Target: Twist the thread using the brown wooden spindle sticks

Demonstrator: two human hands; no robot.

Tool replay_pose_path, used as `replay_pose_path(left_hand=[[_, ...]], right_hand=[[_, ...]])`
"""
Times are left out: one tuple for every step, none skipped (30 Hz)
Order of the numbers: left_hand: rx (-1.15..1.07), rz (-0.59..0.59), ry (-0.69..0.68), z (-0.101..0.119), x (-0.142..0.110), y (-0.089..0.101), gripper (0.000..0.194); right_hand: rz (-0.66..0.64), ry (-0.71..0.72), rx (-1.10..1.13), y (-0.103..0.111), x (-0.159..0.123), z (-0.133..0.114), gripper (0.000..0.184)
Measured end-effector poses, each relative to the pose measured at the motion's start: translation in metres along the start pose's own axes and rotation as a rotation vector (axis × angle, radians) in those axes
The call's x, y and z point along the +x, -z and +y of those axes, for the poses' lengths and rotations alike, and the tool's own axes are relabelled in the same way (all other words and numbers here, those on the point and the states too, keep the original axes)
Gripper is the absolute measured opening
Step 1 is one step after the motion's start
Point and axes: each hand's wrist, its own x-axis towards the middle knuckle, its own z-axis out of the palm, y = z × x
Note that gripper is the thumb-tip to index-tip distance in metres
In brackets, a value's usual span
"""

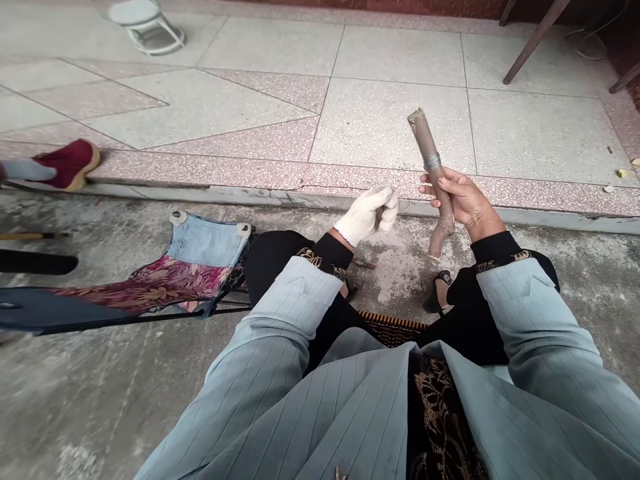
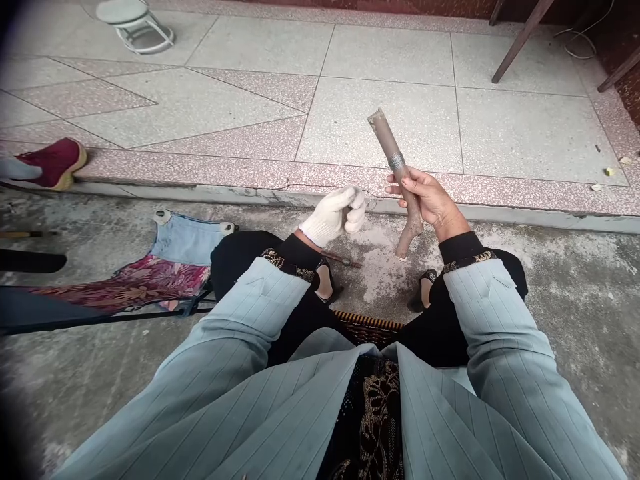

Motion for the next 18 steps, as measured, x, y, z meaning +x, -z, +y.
replay_pose_path(left_hand=[[-0.016,-0.012,-0.004,-0.001,0.001,0.001,0.039],[-0.030,-0.022,-0.013,-0.002,0.002,0.001,0.037],[-0.041,-0.024,-0.027,-0.004,0.003,0.002,0.035],[-0.051,-0.014,-0.046,-0.005,0.004,0.002,0.034],[-0.058,0.005,-0.063,-0.005,0.005,0.002,0.034],[-0.063,0.031,-0.077,-0.006,0.006,0.002,0.035],[-0.069,0.056,-0.085,-0.006,0.007,0.002,0.036],[-0.075,0.074,-0.089,-0.006,0.007,0.001,0.037],[-0.084,0.084,-0.090,-0.006,0.007,0.001,0.039],[-0.096,0.086,-0.092,-0.006,0.007,0.001,0.040],[-0.112,0.088,-0.099,-0.007,0.008,0.001,0.040],[-0.130,0.089,-0.109,-0.008,0.008,0.001,0.040],[-0.147,0.090,-0.120,-0.009,0.008,0.001,0.039],[-0.160,0.092,-0.134,-0.011,0.009,0.002,0.038],[-0.166,0.092,-0.145,-0.012,0.009,0.002,0.036],[-0.164,0.087,-0.146,-0.013,0.010,0.003,0.034],[-0.156,0.078,-0.139,-0.014,0.011,0.004,0.031],[-0.142,0.070,-0.126,-0.016,0.011,0.006,0.029]], right_hand=[[-0.002,0.013,0.003,-0.001,0.000,0.000,0.059],[0.000,0.028,0.008,-0.001,0.000,-0.001,0.058],[0.005,0.043,0.015,-0.002,0.000,-0.002,0.058],[0.013,0.057,0.023,-0.002,-0.001,-0.002,0.057],[0.020,0.068,0.031,-0.003,-0.001,-0.002,0.056],[0.027,0.075,0.039,-0.003,-0.001,-0.002,0.054],[0.032,0.079,0.047,-0.003,-0.001,-0.001,0.052],[0.037,0.080,0.054,-0.003,0.000,0.000,0.050],[0.042,0.079,0.060,-0.003,0.000,0.001,0.048],[0.048,0.077,0.064,-0.003,0.000,0.003,0.045],[0.056,0.073,0.065,-0.004,0.000,0.004,0.044],[0.064,0.071,0.063,-0.005,0.001,0.005,0.043],[0.072,0.070,0.060,-0.005,0.001,0.005,0.043],[0.080,0.070,0.054,-0.006,0.001,0.006,0.044],[0.089,0.071,0.044,-0.007,0.001,0.005,0.044],[0.098,0.074,0.030,-0.008,0.001,0.004,0.045],[0.109,0.077,0.013,-0.009,0.001,0.003,0.047],[0.120,0.079,-0.005,-0.010,0.001,0.002,0.048]])
